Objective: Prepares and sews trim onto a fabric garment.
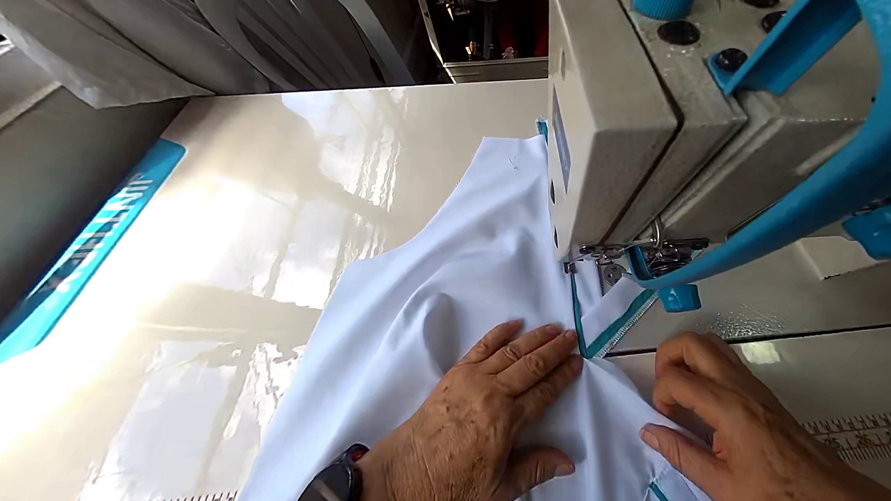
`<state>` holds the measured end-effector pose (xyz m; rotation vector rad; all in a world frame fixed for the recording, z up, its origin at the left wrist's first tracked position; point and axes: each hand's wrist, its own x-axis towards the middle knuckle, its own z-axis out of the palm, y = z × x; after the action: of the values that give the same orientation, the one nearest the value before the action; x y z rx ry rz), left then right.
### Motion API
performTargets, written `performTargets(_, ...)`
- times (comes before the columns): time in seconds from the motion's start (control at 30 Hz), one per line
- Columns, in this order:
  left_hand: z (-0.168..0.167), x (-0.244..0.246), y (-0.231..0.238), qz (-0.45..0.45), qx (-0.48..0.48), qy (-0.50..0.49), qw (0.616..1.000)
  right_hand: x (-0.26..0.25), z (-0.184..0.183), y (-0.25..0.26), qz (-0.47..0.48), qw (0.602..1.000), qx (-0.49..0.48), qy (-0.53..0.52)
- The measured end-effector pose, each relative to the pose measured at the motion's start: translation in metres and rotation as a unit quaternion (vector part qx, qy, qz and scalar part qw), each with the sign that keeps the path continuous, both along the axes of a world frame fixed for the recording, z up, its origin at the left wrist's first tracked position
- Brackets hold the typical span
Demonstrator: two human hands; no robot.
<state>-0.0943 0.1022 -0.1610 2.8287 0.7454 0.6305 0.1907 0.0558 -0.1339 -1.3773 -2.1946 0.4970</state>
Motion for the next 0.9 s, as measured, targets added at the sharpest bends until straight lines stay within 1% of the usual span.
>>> performTargets(0.03, 0.0, 0.0, 0.0, 0.0, 0.001, 0.0, 1.0, -0.003, 0.002, -0.002, 0.016, 0.999, -0.018, 0.034)
performTargets(0.07, 0.001, 0.001, 0.001, 0.002, 0.002, 0.0, 1.0, -0.006, 0.007, -0.002, 0.029, 0.993, -0.063, 0.092)
performTargets(0.1, 0.001, 0.002, 0.001, 0.004, 0.002, -0.001, 1.0, -0.009, 0.014, -0.002, 0.031, 0.974, -0.142, 0.172)
performTargets(0.13, 0.001, 0.003, 0.002, 0.006, 0.002, -0.002, 1.0, -0.013, 0.023, 0.0, 0.02, 0.93, -0.256, 0.261)
performTargets(0.17, 0.001, 0.004, 0.002, 0.006, 0.001, -0.003, 1.0, -0.015, 0.031, 0.005, 0.007, 0.864, -0.376, 0.334)
performTargets(0.2, 0.001, 0.004, 0.002, 0.006, 0.002, -0.007, 1.0, -0.014, 0.035, 0.011, 0.015, 0.802, -0.464, 0.375)
performTargets(0.23, 0.001, 0.004, 0.003, 0.004, 0.003, -0.01, 1.0, -0.009, 0.035, 0.017, 0.047, 0.761, -0.513, 0.394)
performTargets(0.27, 0.002, 0.003, 0.004, 0.001, 0.002, -0.009, 1.0, 0.0, 0.035, 0.023, 0.094, 0.744, -0.528, 0.399)
performTargets(0.3, 0.002, 0.003, 0.005, -0.001, 0.0, -0.008, 1.0, 0.013, 0.036, 0.031, 0.133, 0.751, -0.514, 0.392)
performTargets(0.33, 0.002, 0.003, 0.005, -0.002, 0.001, -0.008, 1.0, 0.03, 0.042, 0.039, 0.138, 0.789, -0.477, 0.362)
performTargets(0.37, 0.001, 0.003, 0.005, -0.003, 0.002, -0.008, 1.0, 0.049, 0.051, 0.047, 0.113, 0.852, -0.412, 0.302)
performTargets(0.4, 0.001, 0.003, 0.005, -0.005, 0.001, -0.007, 1.0, 0.067, 0.06, 0.051, 0.05, 0.929, -0.307, 0.199)
performTargets(0.43, 0.001, 0.003, 0.005, -0.004, 0.003, -0.006, 1.0, 0.081, 0.064, 0.052, -0.033, 0.987, -0.155, 0.032)
performTargets(0.47, 0.001, 0.004, 0.004, -0.003, 0.007, -0.007, 1.0, 0.087, 0.066, 0.05, -0.094, 0.987, -0.028, -0.127)
performTargets(0.5, 0.002, 0.004, 0.004, -0.001, 0.01, -0.005, 1.0, 0.086, 0.063, 0.046, -0.121, 0.972, 0.048, -0.198)
performTargets(0.53, 0.003, 0.004, 0.003, 0.002, 0.013, -0.003, 1.0, 0.078, 0.056, 0.041, -0.11, 0.966, 0.109, -0.207)
performTargets(0.57, 0.005, 0.005, 0.003, 0.003, 0.015, 0.0, 1.0, 0.063, 0.047, 0.035, -0.091, 0.967, 0.154, -0.181)
performTargets(0.6, 0.007, 0.005, 0.004, 0.003, 0.02, 0.006, 1.0, 0.043, 0.037, 0.028, -0.072, 0.972, 0.177, -0.134)
performTargets(0.63, 0.009, 0.006, 0.005, 0.001, 0.025, 0.013, 1.0, 0.022, 0.026, 0.023, -0.044, 0.979, 0.176, -0.096)
performTargets(0.7, 0.014, 0.007, 0.01, -0.008, 0.034, 0.016, 0.999, -0.007, 0.001, 0.025, 0.004, 0.982, 0.18, -0.064)
performTargets(0.8, 0.014, 0.005, 0.021, -0.034, 0.023, -0.005, 0.999, -0.017, -0.023, 0.04, 0.037, 0.983, 0.177, -0.028)
performTargets(0.9, 0.008, 0.001, 0.027, -0.052, 0.008, -0.025, 0.998, -0.016, -0.025, 0.044, 0.042, 0.986, 0.163, 0.003)
